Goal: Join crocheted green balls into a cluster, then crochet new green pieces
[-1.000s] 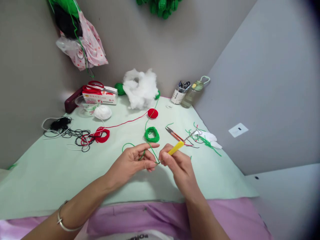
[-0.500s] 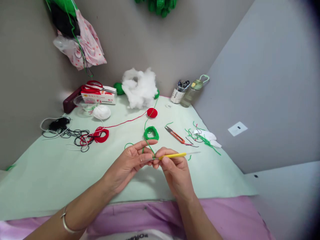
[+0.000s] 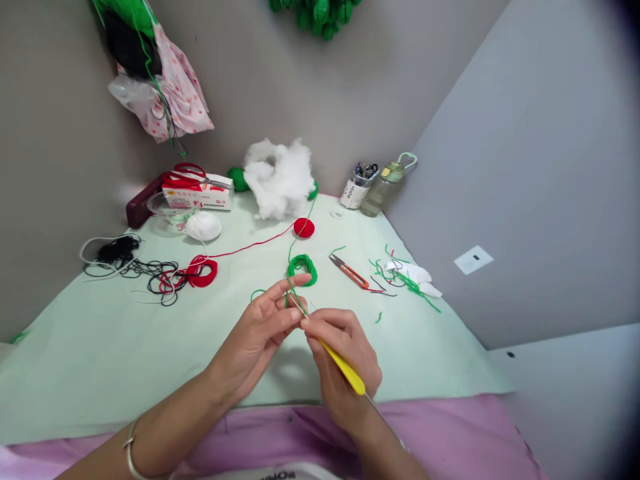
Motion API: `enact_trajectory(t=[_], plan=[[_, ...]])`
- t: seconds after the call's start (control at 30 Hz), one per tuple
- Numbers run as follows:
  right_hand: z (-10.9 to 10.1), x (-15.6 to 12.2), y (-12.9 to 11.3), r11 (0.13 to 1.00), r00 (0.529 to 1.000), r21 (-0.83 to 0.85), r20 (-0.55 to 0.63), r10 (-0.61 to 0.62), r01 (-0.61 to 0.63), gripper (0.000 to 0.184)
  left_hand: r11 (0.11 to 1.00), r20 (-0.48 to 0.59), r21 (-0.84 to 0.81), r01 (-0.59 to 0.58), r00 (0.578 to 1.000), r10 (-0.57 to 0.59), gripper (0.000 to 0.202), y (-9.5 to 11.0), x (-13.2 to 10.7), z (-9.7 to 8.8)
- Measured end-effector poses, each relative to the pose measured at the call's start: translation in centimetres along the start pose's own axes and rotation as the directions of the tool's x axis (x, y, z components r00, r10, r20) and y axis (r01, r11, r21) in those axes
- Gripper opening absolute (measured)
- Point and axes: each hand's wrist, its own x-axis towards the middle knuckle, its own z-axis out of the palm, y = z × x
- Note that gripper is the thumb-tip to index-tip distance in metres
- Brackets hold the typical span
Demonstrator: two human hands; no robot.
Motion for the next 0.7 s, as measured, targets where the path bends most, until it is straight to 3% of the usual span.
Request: enact_trajectory(t=[0.2, 0.33, 0.47, 0.57, 0.7], plan=[[0.7, -0.3, 0.0, 0.971, 0.989, -0.216, -0.087, -0.120, 0.099, 0.054, 0.992, -0.035, 0.103, -0.072, 0.997, 0.076, 0.048, -0.7, -0.3, 0.1], [0.7, -0.1, 0.1, 0.985, 0.995, -0.152, -0.046, -0.092, 0.084, 0.054, 0.920, -0.068, 0.330, -0.212, 0.967, 0.247, 0.046, -0.8, -0.3, -0.1], [0.3, 0.6, 0.1, 1.000, 0.998, -0.007, -0.052, 0.027, -0.027, 0.040, 0.790, -0.017, 0.539, -0.293, 0.934, 0.358, 0.042, 0.0, 0.0, -0.5], [-0.2, 1.1, 0.2, 0.975, 0.980, 0.107, -0.036, 0.198, -0.193, 0.026, 0.740, 0.043, 0.610, -0.283, 0.944, 0.326, 0.038, 0.8, 0.1, -0.7], [-0.8, 1.8, 0.4, 0.874, 0.920, 0.303, 0.024, 0.392, -0.380, 0.022, 0.738, 0.066, 0.633, -0.234, 0.966, 0.250, 0.036, 1.6, 0.3, -1.1]])
